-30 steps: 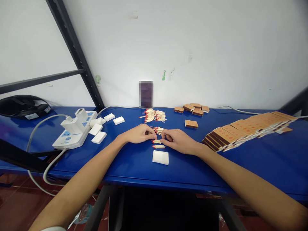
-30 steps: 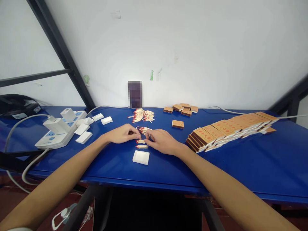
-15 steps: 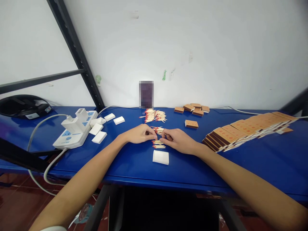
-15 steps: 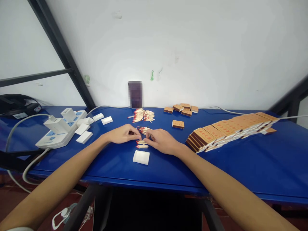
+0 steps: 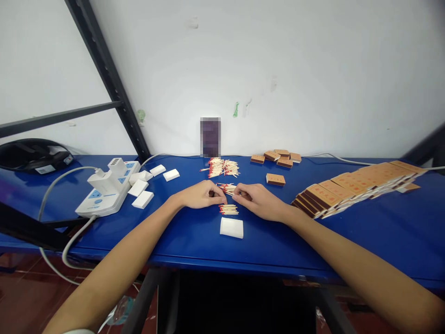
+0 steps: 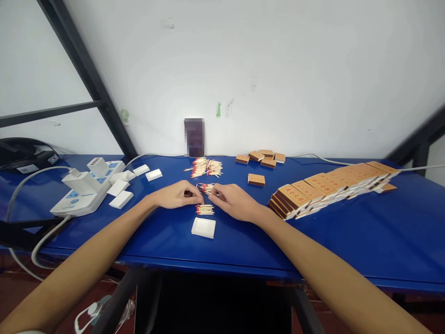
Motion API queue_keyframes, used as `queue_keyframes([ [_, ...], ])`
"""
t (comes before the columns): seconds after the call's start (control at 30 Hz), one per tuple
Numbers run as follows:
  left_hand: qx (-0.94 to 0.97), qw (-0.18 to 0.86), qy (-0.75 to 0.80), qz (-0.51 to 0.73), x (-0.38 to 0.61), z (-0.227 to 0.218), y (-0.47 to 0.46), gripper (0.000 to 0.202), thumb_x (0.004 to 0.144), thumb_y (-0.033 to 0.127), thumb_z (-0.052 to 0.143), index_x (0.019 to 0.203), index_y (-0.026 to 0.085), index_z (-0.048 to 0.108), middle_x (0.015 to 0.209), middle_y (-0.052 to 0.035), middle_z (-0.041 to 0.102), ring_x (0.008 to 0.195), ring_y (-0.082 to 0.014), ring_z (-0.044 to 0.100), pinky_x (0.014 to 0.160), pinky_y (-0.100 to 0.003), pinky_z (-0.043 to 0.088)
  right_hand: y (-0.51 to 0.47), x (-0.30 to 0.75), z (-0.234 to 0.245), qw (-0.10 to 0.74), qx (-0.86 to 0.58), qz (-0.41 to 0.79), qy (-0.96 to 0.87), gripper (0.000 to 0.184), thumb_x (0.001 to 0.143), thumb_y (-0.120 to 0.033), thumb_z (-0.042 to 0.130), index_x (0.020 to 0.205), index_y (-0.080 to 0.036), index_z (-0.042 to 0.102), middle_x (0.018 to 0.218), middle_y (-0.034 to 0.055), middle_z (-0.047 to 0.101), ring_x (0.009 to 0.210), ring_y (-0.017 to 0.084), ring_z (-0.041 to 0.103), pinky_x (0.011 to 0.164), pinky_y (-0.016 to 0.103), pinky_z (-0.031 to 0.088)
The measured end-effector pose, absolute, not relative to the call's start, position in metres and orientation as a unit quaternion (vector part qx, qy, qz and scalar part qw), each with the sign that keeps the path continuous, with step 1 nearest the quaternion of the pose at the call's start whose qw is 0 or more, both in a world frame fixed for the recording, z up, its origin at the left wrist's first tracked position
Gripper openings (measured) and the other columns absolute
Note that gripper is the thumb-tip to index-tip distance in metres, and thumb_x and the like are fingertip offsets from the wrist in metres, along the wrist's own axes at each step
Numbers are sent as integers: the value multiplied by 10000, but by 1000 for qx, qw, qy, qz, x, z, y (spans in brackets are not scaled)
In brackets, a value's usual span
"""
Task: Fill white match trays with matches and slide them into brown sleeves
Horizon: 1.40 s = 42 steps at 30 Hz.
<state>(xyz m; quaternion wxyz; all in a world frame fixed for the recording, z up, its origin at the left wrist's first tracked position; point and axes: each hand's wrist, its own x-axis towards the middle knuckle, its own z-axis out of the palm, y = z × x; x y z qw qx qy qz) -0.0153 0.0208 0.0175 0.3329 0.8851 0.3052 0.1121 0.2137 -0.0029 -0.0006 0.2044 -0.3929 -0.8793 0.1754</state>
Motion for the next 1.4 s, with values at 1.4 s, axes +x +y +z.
queue_keyframes([
  [1.4,926,91,323,171,-32,10,36,169,901,278,520,942,195,662,897,-39,545,840,-169,531,794,-308,428,-4,212,-3,226,-373,152,-887,170,898,-268,480,855,-188,624,551,-52,500,488,87,408,529,218,285],
])
